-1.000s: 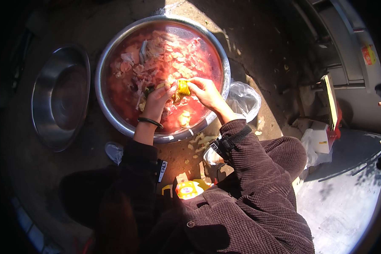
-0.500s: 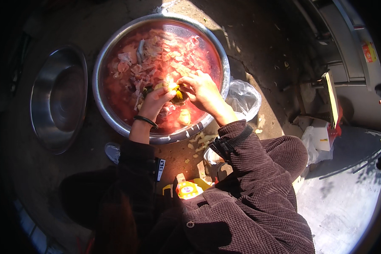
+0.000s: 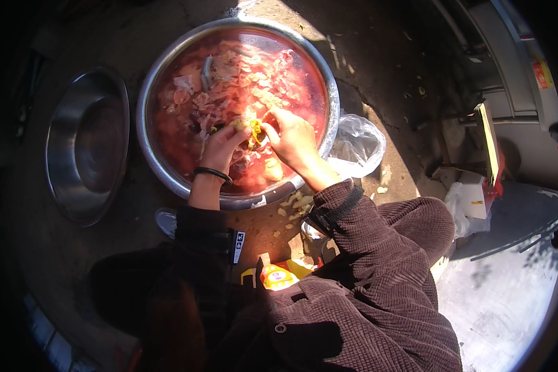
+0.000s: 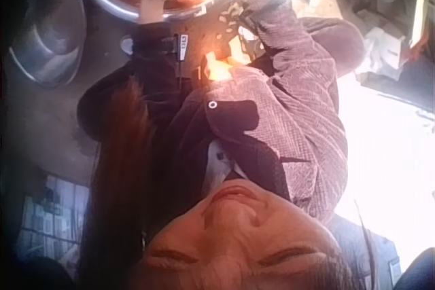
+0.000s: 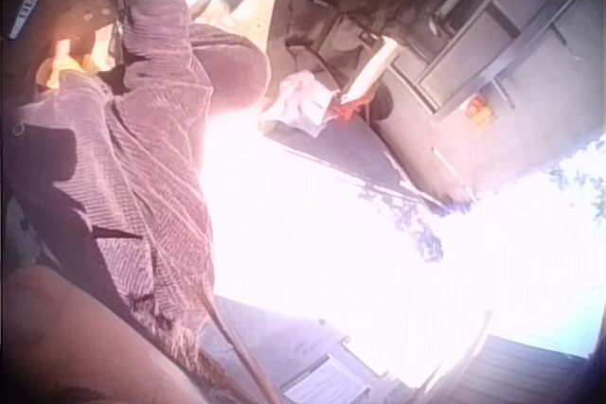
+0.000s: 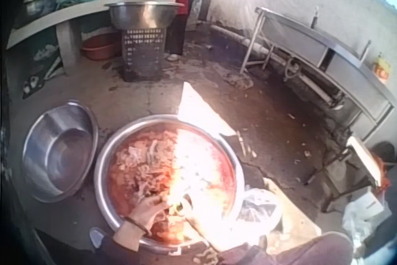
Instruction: The person sits on the ground and uses both hands to tear pieces of raw meat from a large metal bowl filled with red liquid. They separate the meat into smaller pieces and place them into a second bowl.
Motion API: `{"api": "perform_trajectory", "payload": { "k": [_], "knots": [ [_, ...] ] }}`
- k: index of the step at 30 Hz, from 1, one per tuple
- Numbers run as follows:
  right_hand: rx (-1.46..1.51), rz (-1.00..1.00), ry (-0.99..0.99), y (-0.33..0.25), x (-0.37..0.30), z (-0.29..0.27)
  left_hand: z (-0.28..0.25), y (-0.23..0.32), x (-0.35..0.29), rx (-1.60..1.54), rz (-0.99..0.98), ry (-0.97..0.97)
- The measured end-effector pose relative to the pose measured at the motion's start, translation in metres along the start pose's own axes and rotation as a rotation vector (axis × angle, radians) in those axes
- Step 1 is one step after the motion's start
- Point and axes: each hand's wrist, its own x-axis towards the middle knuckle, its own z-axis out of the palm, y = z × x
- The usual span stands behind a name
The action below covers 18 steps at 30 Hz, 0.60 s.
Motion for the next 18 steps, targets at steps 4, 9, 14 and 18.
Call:
{"api": "perform_trajectory", "payload": {
  "k": [4,9,14,18],
  "knots": [
    [0.111,0.16,-0.035,-0.001,0.0,-0.002,0.011,0.001,-0.001,-0.029,0.109,0.13],
    [0.212,0.223,-0.1,-0.013,0.002,-0.005,0.026,0.008,-0.006,0.098,0.28,0.198],
    [0.156,0.214,-0.092,-0.008,-0.001,0.0,0.024,0.0,-0.002,0.243,0.381,0.184],
    [0.174,0.184,-0.134,0.002,-0.001,0.003,0.015,-0.014,0.008,0.268,0.384,0.159]
  ]
}}
